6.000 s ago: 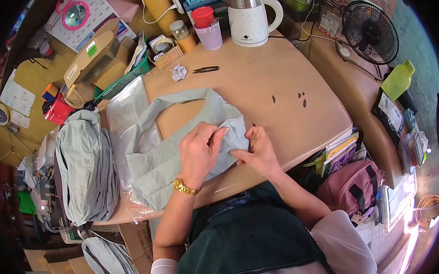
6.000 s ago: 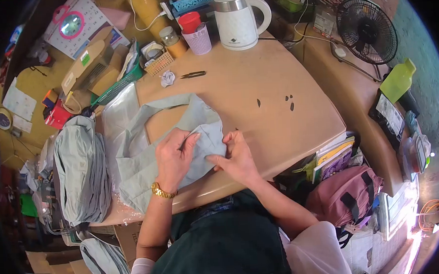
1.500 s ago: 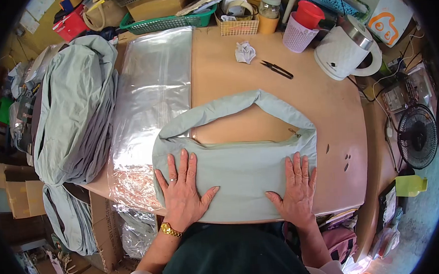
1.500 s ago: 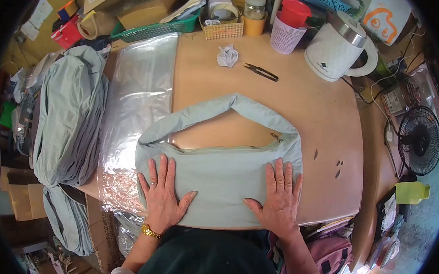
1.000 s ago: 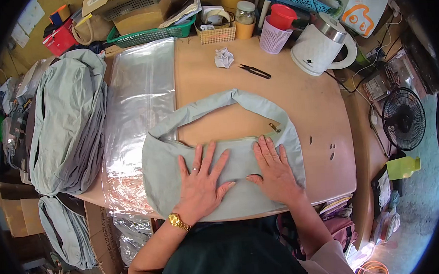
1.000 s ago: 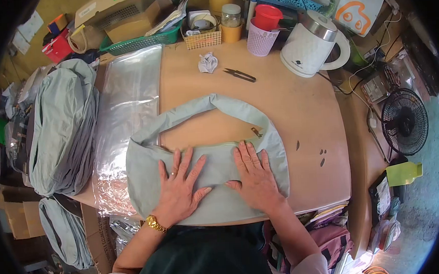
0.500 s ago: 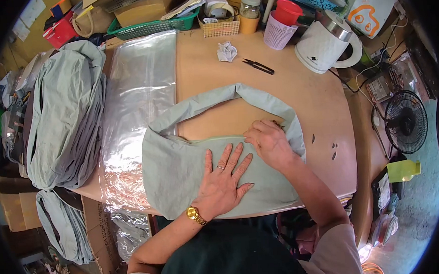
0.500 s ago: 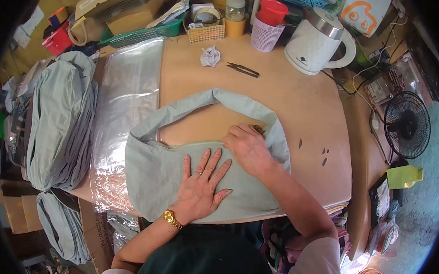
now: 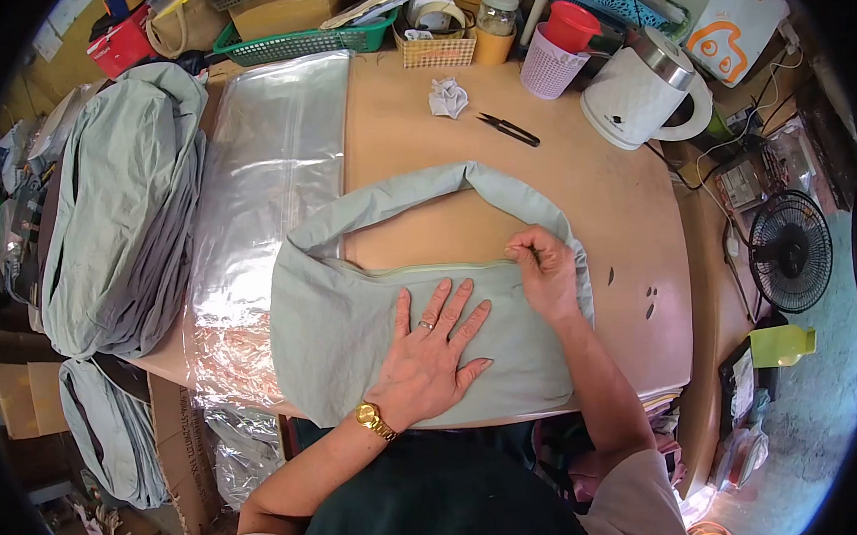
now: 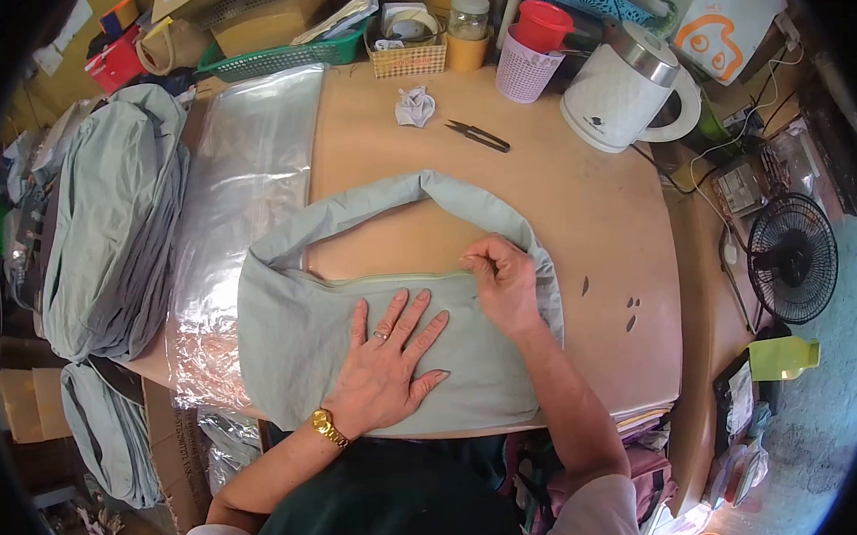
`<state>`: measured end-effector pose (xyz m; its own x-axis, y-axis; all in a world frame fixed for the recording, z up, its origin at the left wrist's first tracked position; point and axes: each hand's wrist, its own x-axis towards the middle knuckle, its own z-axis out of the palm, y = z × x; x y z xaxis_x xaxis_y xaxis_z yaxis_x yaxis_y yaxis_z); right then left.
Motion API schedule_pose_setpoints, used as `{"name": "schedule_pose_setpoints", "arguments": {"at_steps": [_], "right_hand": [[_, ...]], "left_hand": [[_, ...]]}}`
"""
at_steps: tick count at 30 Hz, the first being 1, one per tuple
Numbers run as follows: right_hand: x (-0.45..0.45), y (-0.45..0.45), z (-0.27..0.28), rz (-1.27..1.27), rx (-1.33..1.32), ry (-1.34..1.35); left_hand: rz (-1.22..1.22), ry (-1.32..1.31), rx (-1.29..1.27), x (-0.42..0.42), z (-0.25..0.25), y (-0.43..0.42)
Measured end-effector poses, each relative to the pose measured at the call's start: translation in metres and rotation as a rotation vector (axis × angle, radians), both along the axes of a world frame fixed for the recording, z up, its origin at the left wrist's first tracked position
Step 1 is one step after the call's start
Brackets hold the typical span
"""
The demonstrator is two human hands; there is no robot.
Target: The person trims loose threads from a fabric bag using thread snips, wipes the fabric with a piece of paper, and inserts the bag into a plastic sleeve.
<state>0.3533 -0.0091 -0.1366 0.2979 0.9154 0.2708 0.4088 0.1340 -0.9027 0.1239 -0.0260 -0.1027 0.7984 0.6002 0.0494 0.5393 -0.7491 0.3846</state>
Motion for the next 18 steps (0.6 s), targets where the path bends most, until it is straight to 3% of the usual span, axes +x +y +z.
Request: {"name": "schedule_pose_setpoints", "arguments": {"at_steps": [3, 5, 6, 8, 11, 15, 17, 18], "right_hand": [[-0.008, -0.002, 0.017, 0.035, -0.034, -0.155], [-0.006, -0.002, 0.021, 0.203, 0.198, -0.4], [-0.006, -0.002, 0.022, 0.206, 0.2, -0.397], [-0.008, -0.004, 0.023, 0.21, 0.352, -0.728], [-0.013, -0.005, 0.024, 0.215, 0.422, -0.921], [-0.01, -0.005, 0.019, 0.249, 0.357, -0.812], [-0.009, -0.002, 0.012, 0.184, 0.143, -0.349], [-0.009, -0.002, 0.012, 0.182, 0.143, -0.349]], "left_hand": [[0.003, 0.0, -0.013, -0.001, 0.001, 0.0], [0.014, -0.031, -0.003, -0.001, 0.002, 0.0], [0.017, -0.028, -0.002, 0.0, 0.002, 0.0], [0.015, -0.039, -0.008, -0.001, 0.001, 0.001], [0.016, -0.041, 0.0, -0.001, 0.002, 0.001], [0.015, -0.04, -0.004, -0.001, 0.001, 0.001], [0.006, -0.043, -0.01, -0.002, 0.001, 0.001], [0.004, -0.044, -0.01, -0.001, 0.001, 0.001]]}}
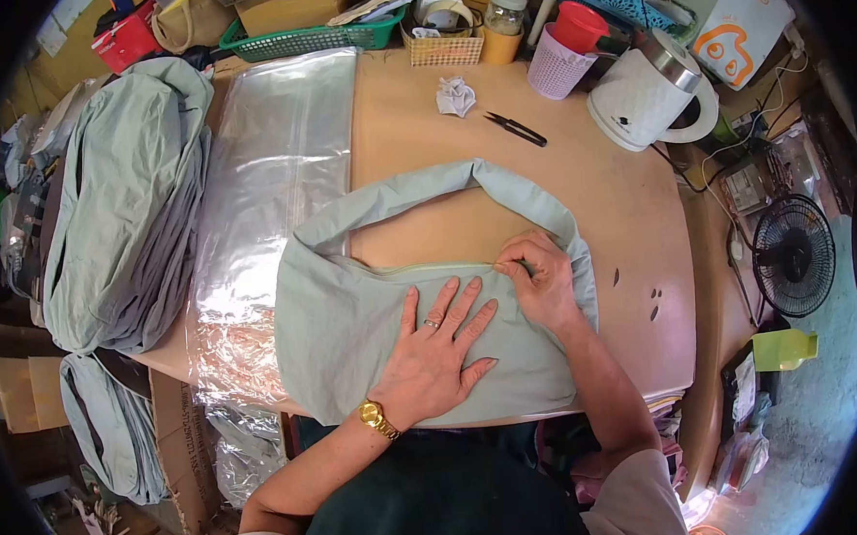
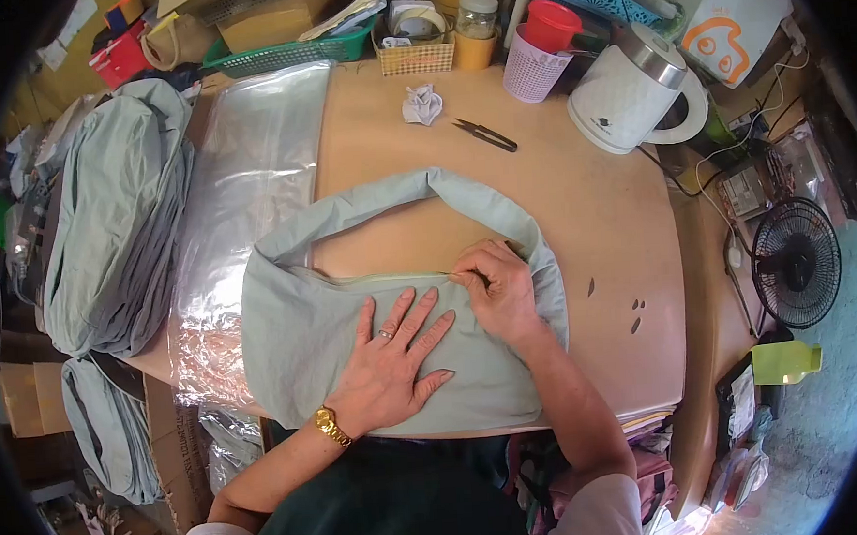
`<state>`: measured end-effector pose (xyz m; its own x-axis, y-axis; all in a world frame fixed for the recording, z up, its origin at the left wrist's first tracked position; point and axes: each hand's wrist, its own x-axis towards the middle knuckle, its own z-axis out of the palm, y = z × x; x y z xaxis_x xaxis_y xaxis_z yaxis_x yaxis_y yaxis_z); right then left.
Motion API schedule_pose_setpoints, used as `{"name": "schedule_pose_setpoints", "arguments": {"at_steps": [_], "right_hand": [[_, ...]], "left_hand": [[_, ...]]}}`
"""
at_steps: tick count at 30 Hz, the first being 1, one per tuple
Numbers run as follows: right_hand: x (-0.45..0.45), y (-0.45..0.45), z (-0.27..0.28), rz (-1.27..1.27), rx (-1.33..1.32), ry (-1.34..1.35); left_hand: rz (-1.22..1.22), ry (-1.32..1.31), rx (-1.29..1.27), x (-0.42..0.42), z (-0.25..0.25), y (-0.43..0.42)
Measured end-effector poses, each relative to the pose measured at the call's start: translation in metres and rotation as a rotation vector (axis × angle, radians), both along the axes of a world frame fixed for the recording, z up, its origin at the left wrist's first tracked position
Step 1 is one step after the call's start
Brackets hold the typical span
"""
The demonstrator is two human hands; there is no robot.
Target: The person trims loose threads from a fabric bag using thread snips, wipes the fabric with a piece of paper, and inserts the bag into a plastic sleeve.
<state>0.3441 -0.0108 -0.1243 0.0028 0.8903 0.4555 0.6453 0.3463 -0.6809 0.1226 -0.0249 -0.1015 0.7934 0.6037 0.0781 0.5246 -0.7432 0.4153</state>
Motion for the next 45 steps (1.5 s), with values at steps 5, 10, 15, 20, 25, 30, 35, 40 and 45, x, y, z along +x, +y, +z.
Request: {"name": "schedule_pose_setpoints", "arguments": {"at_steps": [5, 10, 15, 20, 25, 30, 35, 40, 45], "right_hand": [[0.007, 0.003, -0.016, -0.063, -0.128, 0.695], [0.011, -0.001, -0.009, -0.08, -0.063, 0.56], [0.008, -0.004, 0.004, -0.039, 0.014, 0.079], [0.0, -0.007, 0.014, 0.029, 0.226, -0.4], [0.001, -0.006, 0.011, 0.078, 0.242, -0.438], [0.009, -0.01, 0.011, 0.094, 0.103, -0.267], [0.012, -0.01, 0.01, 0.049, -0.202, 0.179], [0.005, -0.006, 0.014, 0.027, -0.064, -0.126], [0.002, -0.005, 0.011, 0.016, 0.007, -0.254]], "left_hand": [[0.001, 0.022, 0.003, 0.0, 0.0, 0.0], [0.0, 0.025, 0.002, 0.001, 0.0, 0.0], [0.0, 0.022, 0.003, 0.001, 0.0, 0.0], [0.001, 0.02, 0.009, 0.001, 0.0, 0.0], [0.006, 0.013, 0.021, 0.0, -0.001, 0.0], [0.012, 0.003, 0.026, 0.0, -0.002, -0.001], [0.012, -0.012, 0.038, 0.0, -0.001, -0.002], [0.008, 0.005, 0.045, 0.001, -0.002, -0.002], [0.008, 0.007, 0.046, 0.001, -0.001, -0.002]]}}
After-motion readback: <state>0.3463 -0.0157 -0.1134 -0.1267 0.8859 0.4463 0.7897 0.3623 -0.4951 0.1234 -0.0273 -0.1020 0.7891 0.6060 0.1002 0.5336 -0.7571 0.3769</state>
